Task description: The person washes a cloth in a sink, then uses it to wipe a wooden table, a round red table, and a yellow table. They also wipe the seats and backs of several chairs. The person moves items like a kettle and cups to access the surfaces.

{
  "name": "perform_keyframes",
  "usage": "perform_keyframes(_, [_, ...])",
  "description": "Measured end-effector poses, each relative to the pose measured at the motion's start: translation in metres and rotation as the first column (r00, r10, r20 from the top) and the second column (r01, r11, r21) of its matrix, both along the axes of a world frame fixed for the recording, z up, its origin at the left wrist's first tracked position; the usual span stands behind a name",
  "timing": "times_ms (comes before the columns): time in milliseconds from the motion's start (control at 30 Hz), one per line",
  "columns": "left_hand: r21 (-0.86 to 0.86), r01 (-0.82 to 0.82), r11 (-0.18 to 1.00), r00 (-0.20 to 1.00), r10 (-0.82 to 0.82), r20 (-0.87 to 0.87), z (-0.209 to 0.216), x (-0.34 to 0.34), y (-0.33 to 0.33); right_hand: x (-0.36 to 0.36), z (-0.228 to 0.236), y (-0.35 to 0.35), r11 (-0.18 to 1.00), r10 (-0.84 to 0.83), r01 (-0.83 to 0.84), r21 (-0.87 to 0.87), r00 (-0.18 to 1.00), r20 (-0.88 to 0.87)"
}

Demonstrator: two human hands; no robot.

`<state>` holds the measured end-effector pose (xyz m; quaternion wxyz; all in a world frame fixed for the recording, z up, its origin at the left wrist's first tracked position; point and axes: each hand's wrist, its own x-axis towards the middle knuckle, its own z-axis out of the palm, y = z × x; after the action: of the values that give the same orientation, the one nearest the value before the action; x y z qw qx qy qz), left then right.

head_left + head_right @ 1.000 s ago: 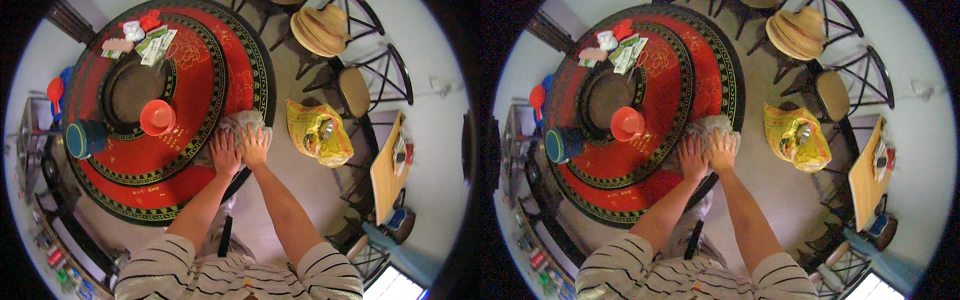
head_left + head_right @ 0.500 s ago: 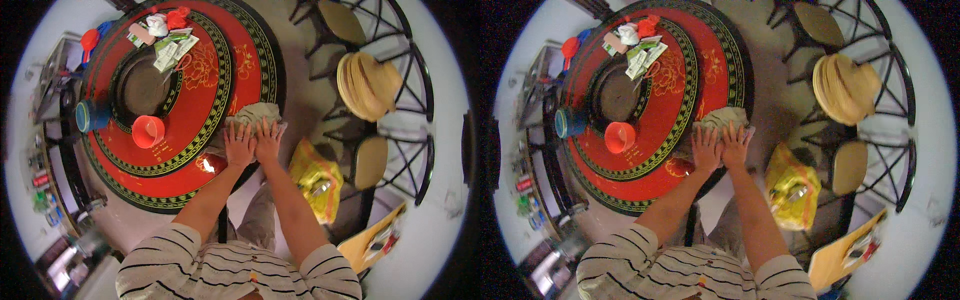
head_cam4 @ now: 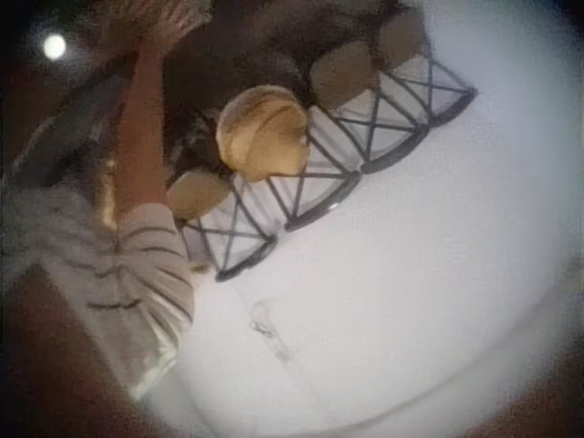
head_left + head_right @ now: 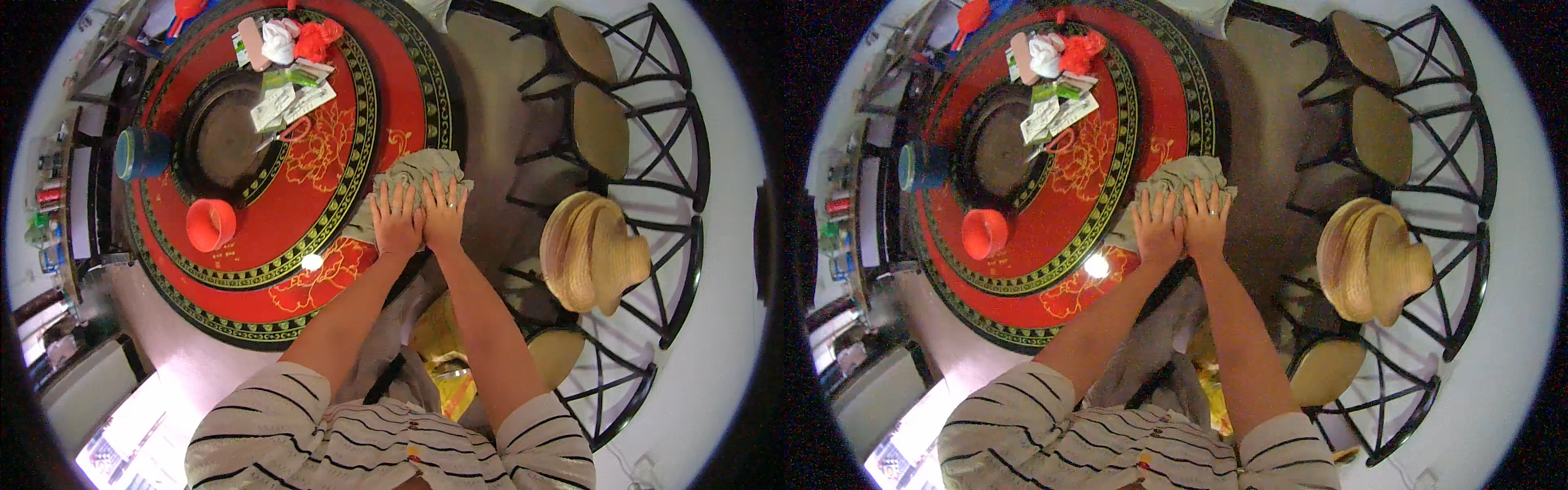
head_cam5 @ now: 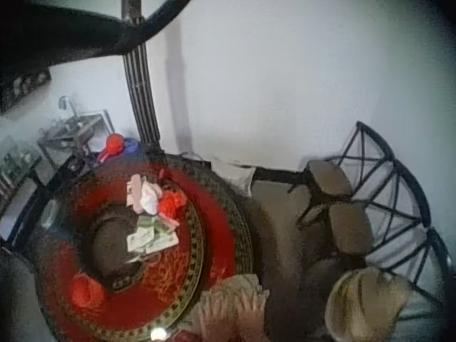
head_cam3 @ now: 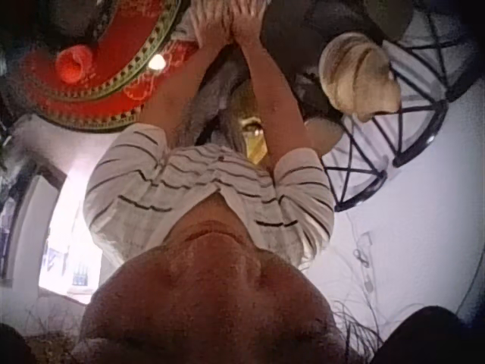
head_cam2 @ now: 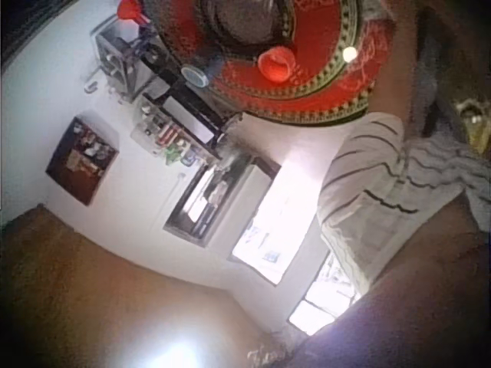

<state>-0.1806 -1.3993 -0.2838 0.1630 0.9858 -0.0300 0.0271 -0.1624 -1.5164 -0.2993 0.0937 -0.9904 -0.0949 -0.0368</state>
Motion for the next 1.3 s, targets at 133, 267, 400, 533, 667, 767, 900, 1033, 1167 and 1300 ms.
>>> perform_keyframes(133, [-0.022,-0.103,0.994,0.995,0.103,0.001,-0.004,0.04,-0.031,0.056,0.003,-0.032,0.99,0.139,-0.138,0.029,0.99,-0.026])
perform_keyframes(267, [-0.046,-0.165,0.985,0.985,0.162,-0.056,-0.002,0.075,-0.044,0.103,0.011,-0.045,0.962,0.266,-0.264,0.063,0.963,-0.028])
perform_keyframes(400, [-0.042,-0.191,0.981,0.975,0.185,-0.124,0.003,0.102,-0.046,0.141,0.01,-0.052,0.93,0.365,-0.364,0.053,0.931,-0.023])
perform_keyframes(533, [-0.048,-0.279,0.959,0.955,0.272,-0.116,0.005,0.156,-0.054,0.211,0.016,-0.058,0.866,0.491,-0.489,0.106,0.871,0.01])
perform_keyframes(667, [-0.031,-0.419,0.907,0.906,0.416,-0.076,-0.003,0.224,-0.069,0.293,0.011,-0.057,0.818,0.575,-0.574,0.031,0.817,-0.045])
perform_keyframes(767, [-0.007,-0.511,0.859,0.858,0.511,-0.051,-0.004,0.259,-0.073,0.338,0.012,-0.05,0.752,0.659,-0.657,0.05,0.749,-0.073])
perform_keyframes(900, [-0.036,-0.575,0.817,0.816,0.571,-0.09,-0.001,0.28,-0.075,0.373,0.014,-0.046,0.662,0.744,-0.748,0.038,0.651,-0.147])
perform_keyframes(1033, [-0.008,-0.681,0.732,0.726,0.673,-0.144,0.0,0.325,-0.066,0.426,0.013,-0.021,0.564,0.823,-0.826,0.017,0.56,-0.097])
perform_keyframes(1167, [-0.037,-0.782,0.622,0.62,0.771,-0.144,-0.004,0.405,-0.044,0.517,0.012,0.022,0.438,0.898,-0.899,-0.019,0.438,-0.035])
perform_keyframes(1300, [-0.085,-0.843,0.531,0.537,0.834,-0.127,-0.007,0.475,-0.021,0.591,0.013,0.063,0.334,0.941,-0.942,-0.027,0.335,-0.052])
